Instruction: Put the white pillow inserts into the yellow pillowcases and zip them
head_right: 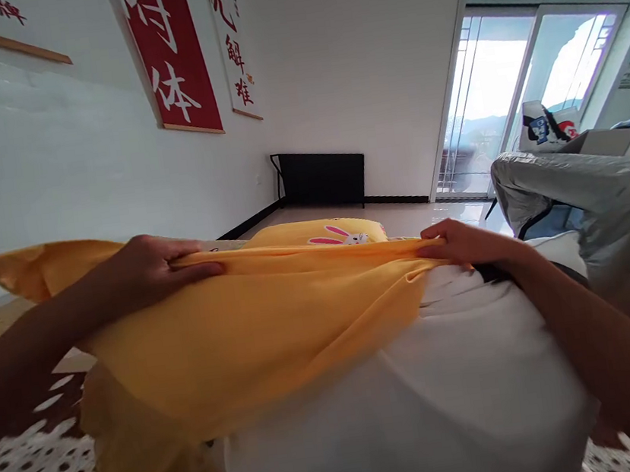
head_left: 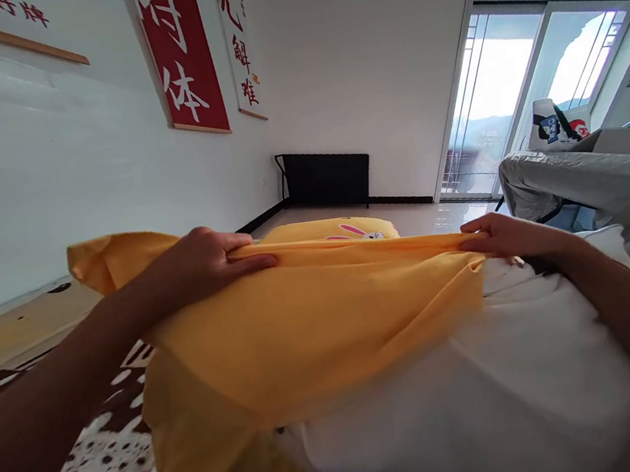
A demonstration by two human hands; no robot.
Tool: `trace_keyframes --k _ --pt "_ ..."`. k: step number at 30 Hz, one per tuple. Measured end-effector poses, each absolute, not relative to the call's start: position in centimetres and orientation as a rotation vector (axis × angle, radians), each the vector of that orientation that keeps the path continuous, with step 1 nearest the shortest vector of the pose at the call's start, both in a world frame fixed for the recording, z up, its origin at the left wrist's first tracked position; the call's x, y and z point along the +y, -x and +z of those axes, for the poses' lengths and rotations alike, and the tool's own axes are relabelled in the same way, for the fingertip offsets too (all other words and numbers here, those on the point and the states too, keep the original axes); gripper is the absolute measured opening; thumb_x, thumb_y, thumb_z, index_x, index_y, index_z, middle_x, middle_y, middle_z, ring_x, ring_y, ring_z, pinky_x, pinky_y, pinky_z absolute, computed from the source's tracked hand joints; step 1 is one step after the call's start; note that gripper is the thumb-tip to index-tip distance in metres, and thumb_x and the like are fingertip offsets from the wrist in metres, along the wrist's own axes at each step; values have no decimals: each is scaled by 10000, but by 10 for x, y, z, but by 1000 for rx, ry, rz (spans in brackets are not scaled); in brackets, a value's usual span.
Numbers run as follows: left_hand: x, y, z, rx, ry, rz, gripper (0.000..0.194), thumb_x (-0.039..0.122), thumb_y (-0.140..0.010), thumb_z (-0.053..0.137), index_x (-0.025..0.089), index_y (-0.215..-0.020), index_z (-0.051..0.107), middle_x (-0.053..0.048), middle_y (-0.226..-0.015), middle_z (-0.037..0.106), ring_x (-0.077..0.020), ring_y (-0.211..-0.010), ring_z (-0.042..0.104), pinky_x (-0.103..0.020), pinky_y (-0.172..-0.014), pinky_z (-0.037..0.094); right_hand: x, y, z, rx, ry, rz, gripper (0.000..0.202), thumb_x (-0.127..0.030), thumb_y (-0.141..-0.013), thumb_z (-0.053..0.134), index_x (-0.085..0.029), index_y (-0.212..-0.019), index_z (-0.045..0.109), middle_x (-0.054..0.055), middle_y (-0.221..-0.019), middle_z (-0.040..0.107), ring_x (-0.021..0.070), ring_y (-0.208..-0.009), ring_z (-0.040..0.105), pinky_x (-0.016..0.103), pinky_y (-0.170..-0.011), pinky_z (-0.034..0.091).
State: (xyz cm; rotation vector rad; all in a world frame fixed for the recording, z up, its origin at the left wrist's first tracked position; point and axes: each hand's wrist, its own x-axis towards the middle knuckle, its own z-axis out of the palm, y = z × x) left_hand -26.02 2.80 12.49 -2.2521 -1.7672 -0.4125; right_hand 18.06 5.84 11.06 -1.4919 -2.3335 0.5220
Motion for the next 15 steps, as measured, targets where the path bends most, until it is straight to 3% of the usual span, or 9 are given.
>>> trace_keyframes --k 3,7,9,11,15 --pt "48 260 131 -1767 2132 -302 655 745 -763 296 144 -660 533 25 -560 510 -103 -596 504 -209 -640 319 64 -185 124 -2348 1642 97 477 -642 -741 546 -198 -588 465 -33 -526 406 94 -489 376 239 -450 265" --pt "82 245 109 -1680 1976 -247 581 669 -816 337 146 -832 589 -70 -736 620 -252 -777 598 -331 -761 394 84 -188 113 -2335 1835 -437 420 -537 -832 479 -191 -600 535 26 -593 528 154 -604 494 270 -534 316" --pt "88 224 86 -1589 2059 -313 489 514 -881 340 111 -993 592 -135 -992 649 -279 -948 591 -392 -895 369 93 -188 96 -2381 1891 -502 344 -438 -868 449 -188 -690 604 60 -711 615 181 -676 555 280 -574 346" --pt "83 193 60 -1495 2298 -450 435 401 -906 340 109 -1151 550 -138 -1209 594 -250 -1114 538 -368 -977 341 99 -185 79 -2422 1900 -506 302 -342 -889 414 -185 -764 640 81 -802 657 194 -729 594 300 -646 385" --pt "63 125 23 -1267 2680 -494 550 422 -855 459 168 -1340 404 -104 -1297 548 -246 -1129 533 -352 -956 391 107 -179 58 -2450 1856 -501 333 -248 -902 367 -172 -764 661 92 -846 680 195 -778 623 376 -830 385"
